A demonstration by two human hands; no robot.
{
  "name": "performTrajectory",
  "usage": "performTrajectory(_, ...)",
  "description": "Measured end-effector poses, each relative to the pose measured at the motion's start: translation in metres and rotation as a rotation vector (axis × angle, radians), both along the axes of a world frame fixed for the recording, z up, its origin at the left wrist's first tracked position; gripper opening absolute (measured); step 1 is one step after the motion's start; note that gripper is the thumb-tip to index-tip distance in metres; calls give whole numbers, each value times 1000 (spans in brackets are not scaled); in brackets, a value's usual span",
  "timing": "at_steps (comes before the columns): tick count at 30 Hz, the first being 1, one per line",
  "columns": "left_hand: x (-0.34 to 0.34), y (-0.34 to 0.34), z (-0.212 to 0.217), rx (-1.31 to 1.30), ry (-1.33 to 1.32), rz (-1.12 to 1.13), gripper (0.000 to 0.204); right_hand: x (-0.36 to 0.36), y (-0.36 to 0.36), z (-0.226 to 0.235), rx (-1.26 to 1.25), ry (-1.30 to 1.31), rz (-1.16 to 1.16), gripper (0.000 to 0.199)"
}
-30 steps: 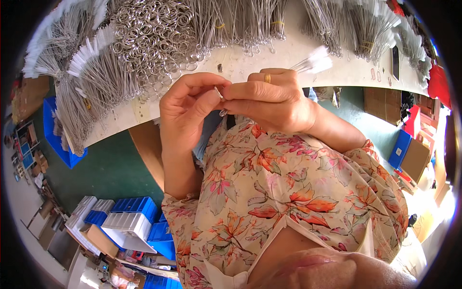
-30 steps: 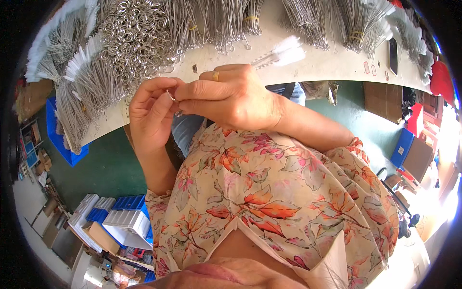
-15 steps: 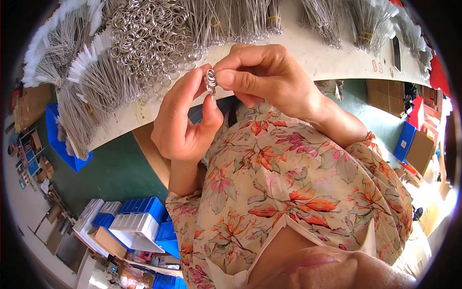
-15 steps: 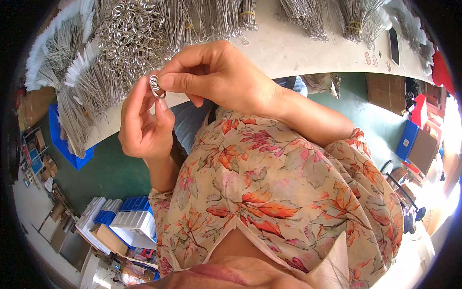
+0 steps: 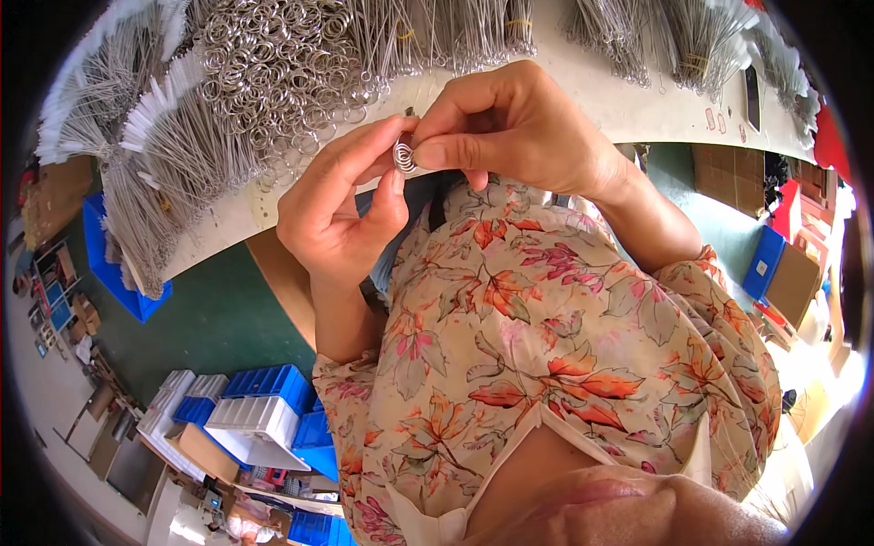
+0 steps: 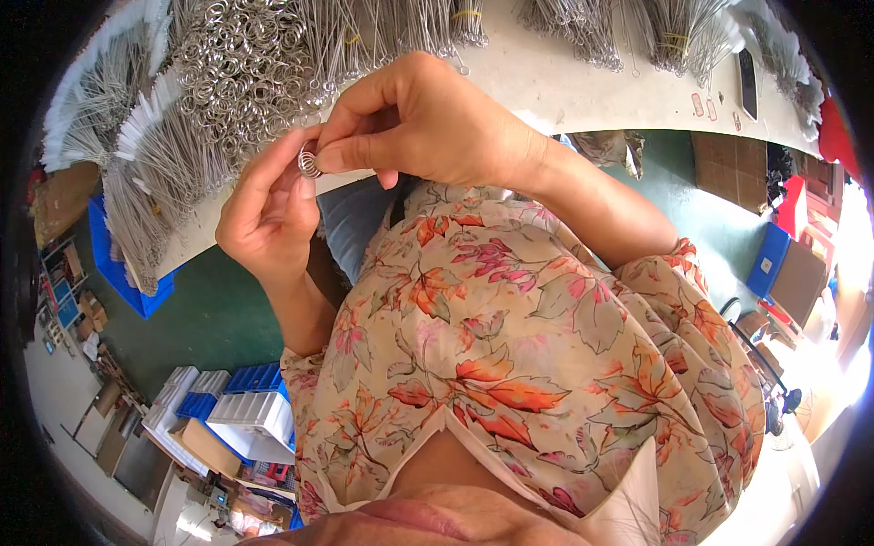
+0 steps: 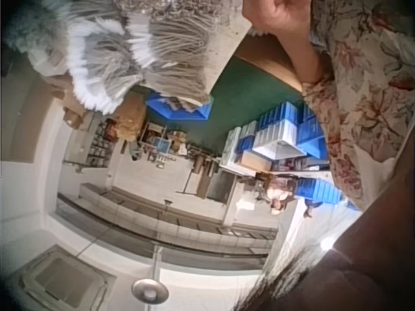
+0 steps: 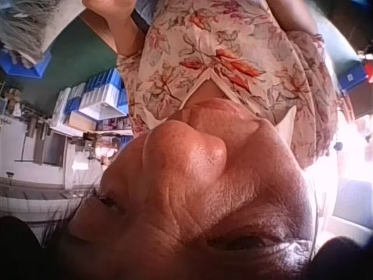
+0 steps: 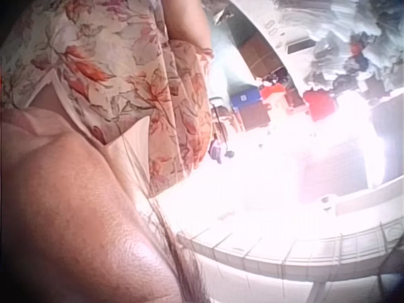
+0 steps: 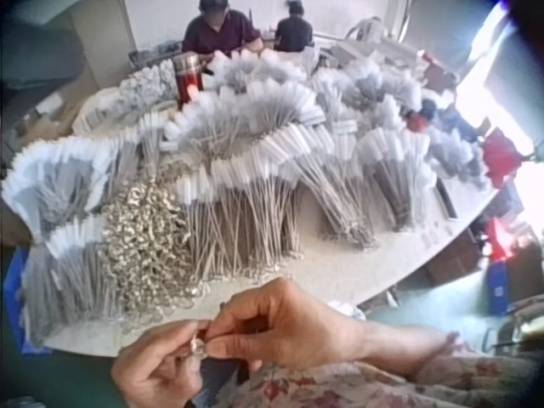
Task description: The person threads wire brushes onto metal rings by hand and places the assembled brush sets into a cardboard box.
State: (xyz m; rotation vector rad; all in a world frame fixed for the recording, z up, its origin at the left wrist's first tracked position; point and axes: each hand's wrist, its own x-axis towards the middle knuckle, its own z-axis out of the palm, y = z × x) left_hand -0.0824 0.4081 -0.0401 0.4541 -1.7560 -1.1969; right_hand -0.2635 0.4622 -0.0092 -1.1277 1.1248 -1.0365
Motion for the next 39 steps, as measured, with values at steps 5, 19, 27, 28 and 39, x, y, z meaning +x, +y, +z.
performTrajectory(5,1,-1,-2,106,5,-48,33,-3,1,-2,-33,48,10,12)
performTrajectory(19,0,9,7,178,15,39,34,4,3,-7,-93,50,-25,14)
performTrajectory(27,4,4,3,-204,-163,129,30,1,2,-8,29,-49,38,12)
performTrajectory(28,5,3,3,-221,-170,116,30,1,2,-10,44,-93,47,12)
performTrajectory(39,4,12,3,218,1,32,34,4,4,-18,76,-218,78,15)
